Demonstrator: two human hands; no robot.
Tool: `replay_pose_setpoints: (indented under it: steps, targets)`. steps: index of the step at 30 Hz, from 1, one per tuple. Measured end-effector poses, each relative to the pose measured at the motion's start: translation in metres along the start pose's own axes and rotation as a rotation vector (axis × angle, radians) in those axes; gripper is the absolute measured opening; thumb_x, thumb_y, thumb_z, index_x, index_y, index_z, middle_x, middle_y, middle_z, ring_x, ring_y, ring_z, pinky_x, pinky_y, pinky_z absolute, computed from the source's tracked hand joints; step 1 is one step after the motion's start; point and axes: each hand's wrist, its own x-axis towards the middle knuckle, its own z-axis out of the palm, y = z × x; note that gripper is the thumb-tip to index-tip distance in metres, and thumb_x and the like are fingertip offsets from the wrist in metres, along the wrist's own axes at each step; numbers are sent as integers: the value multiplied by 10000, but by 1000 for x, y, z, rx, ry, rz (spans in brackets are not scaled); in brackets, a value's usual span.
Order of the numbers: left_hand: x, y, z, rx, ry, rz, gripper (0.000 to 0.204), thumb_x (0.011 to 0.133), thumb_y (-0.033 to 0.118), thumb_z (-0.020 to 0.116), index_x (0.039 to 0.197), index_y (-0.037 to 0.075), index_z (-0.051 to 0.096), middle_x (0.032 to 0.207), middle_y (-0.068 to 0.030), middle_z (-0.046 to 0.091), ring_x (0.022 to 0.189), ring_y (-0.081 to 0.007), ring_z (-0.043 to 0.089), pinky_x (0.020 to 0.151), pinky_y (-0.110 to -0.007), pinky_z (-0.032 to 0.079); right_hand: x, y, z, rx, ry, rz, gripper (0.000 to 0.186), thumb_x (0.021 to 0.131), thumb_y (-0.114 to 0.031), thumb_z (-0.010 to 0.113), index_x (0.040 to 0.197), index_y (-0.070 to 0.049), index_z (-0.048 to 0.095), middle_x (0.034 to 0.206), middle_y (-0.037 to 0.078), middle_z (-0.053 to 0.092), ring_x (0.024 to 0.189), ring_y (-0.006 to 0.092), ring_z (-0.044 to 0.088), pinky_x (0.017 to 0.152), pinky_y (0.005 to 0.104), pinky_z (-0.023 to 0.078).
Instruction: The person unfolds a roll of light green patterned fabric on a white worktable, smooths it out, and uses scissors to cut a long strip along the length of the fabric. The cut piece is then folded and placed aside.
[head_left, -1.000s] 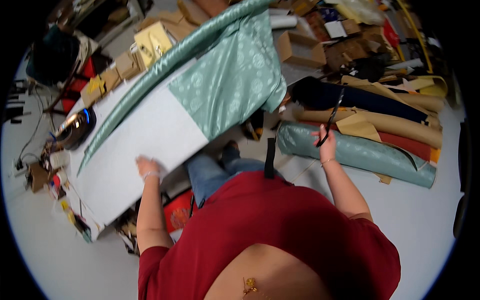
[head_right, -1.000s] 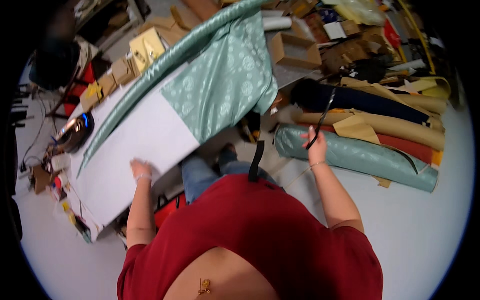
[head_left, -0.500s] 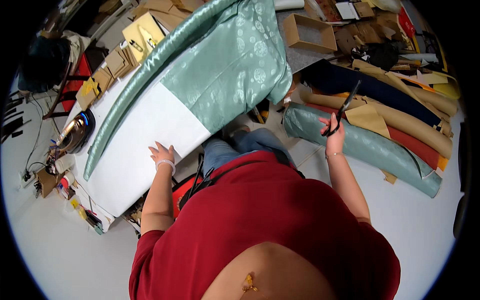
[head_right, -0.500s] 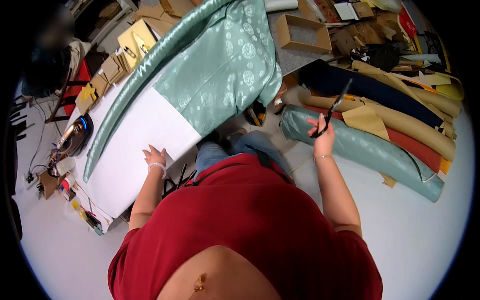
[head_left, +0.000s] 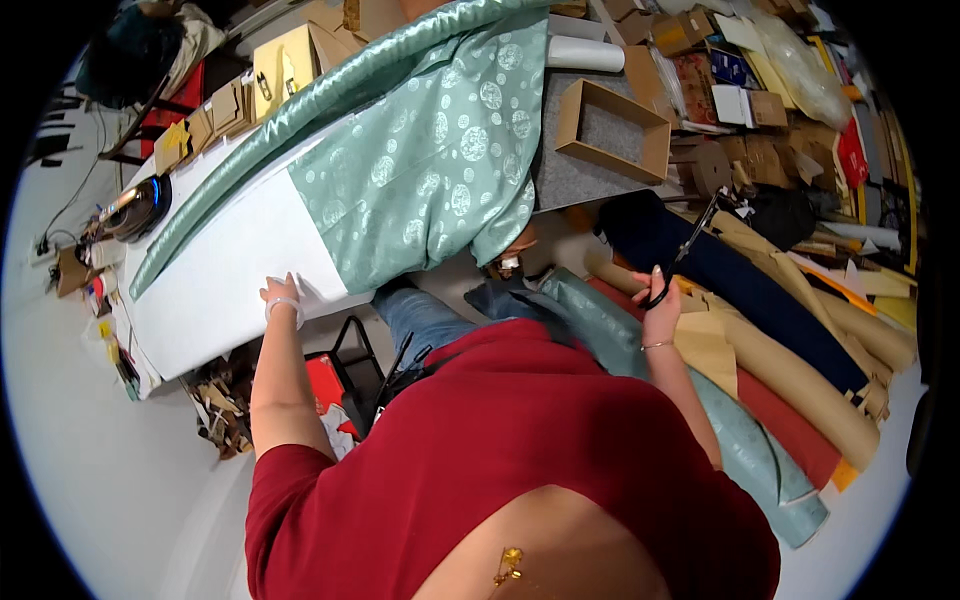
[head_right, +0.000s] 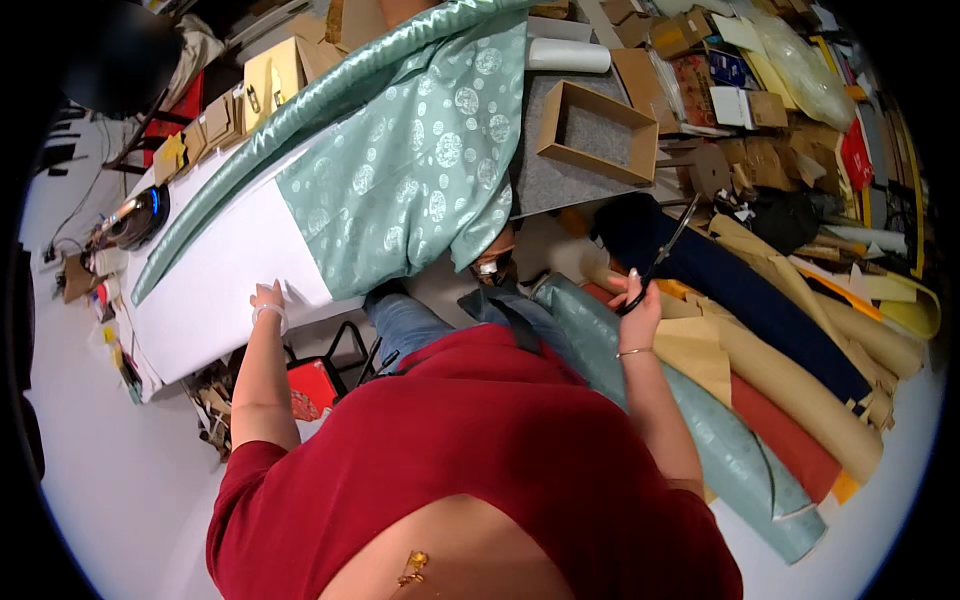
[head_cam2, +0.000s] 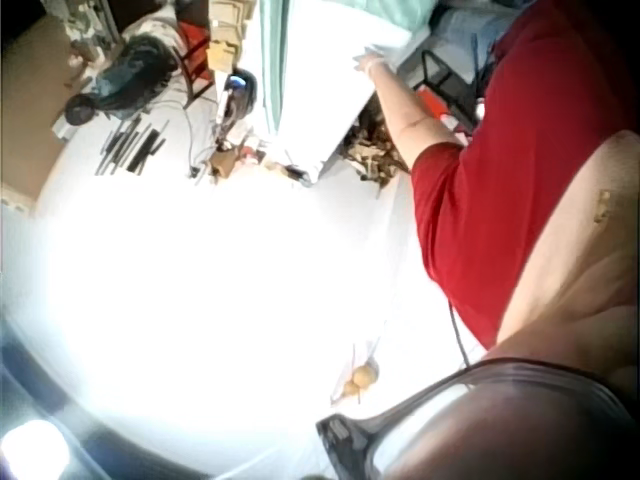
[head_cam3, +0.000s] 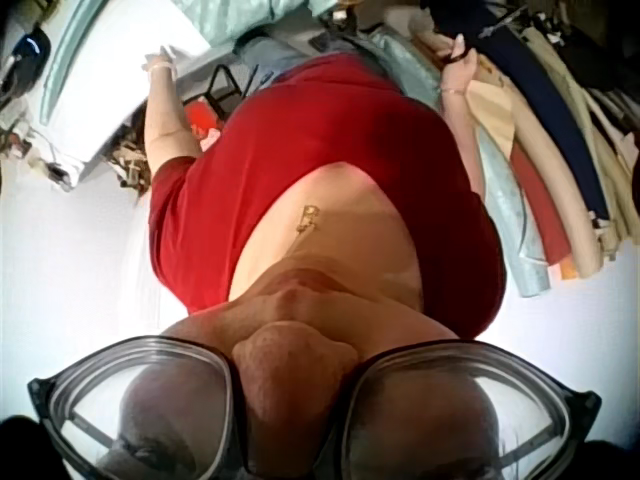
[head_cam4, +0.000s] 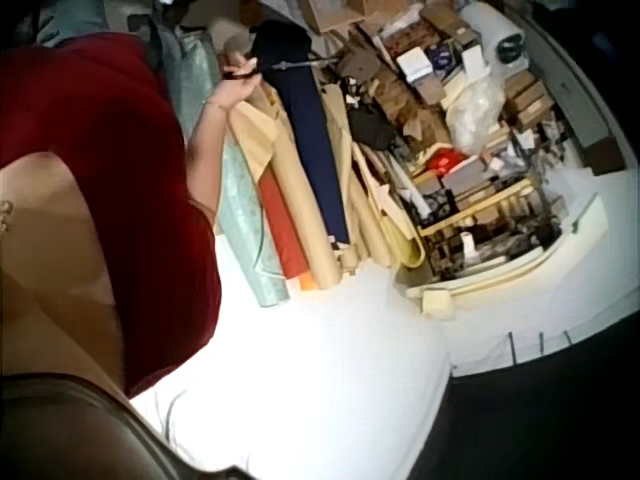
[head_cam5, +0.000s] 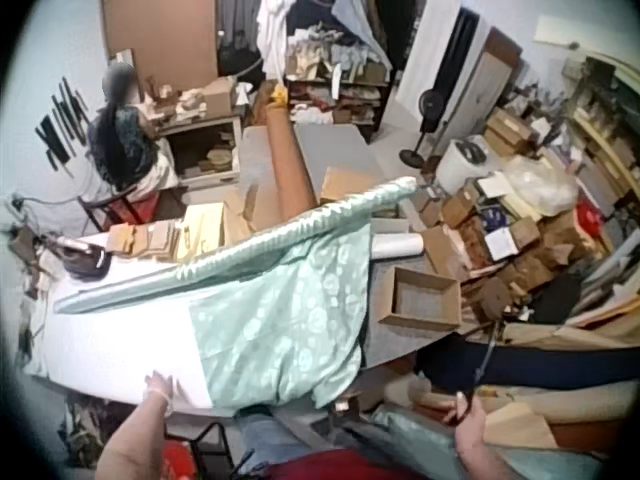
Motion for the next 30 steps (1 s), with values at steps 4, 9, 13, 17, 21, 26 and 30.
replay_pose_setpoints:
  steps: [4,9,13,17,21,26,30]
  targets:
    - [-49,-1,39,-143,93,52,756,970,459,590,1552,51,331,1604,-305,199,1451,-459,317,1183,-485,332,55,-26,-29,-9,-98,-71,286,1027,-307,600,980,-31,540,930,120,749,560,74,538,557,232,434]
    - [-132,14,82,-259,174,380,729,969,421,616,1494,-31,390,1532,-334,338,1435,-451,332,1186,-475,315,76,-59,-28,-83,-148,-83,328,1038,-327,579,963,-9,552,932,131,753,561,83,546,552,236,440]
    - [-124,-10,114,-294,49,-25,970,883,596,660,1575,51,255,1584,-316,243,1429,-481,340,1172,-512,339,63,-60,-6,-63,-181,-64,371,1036,-368,575,982,-1,588,912,119,749,560,83,538,543,239,423]
    - [-99,-7,119,-527,-16,-279,1025,856,592,692,1583,49,214,1603,-318,168,1442,-476,321,1181,-506,329,37,-63,-4,-72,-212,-32,375,1038,-383,565,987,-15,613,918,115,745,565,89,545,540,245,419]
    - [-104,34,109,-737,154,-383,1037,845,489,748,1554,-34,201,1582,-322,199,1417,-473,355,1169,-479,357,15,-75,-8,-171,-174,-82,393,1038,-386,554,955,-10,635,936,116,748,567,91,548,537,238,412]
    - [-100,40,112,-712,397,-461,1014,834,420,773,1523,-84,226,1535,-346,263,1383,-477,391,1153,-473,379,26,-88,-6,-133,-139,-55,359,1043,-362,560,988,-7,582,960,148,750,560,93,550,537,245,429]
    - [-133,77,97,-630,562,-166,856,872,362,748,1502,-38,330,1530,-309,314,1407,-452,365,1158,-491,346,48,-94,-16,-87,-157,-82,311,1044,-325,558,1002,-17,574,968,150,751,553,83,561,558,229,442]
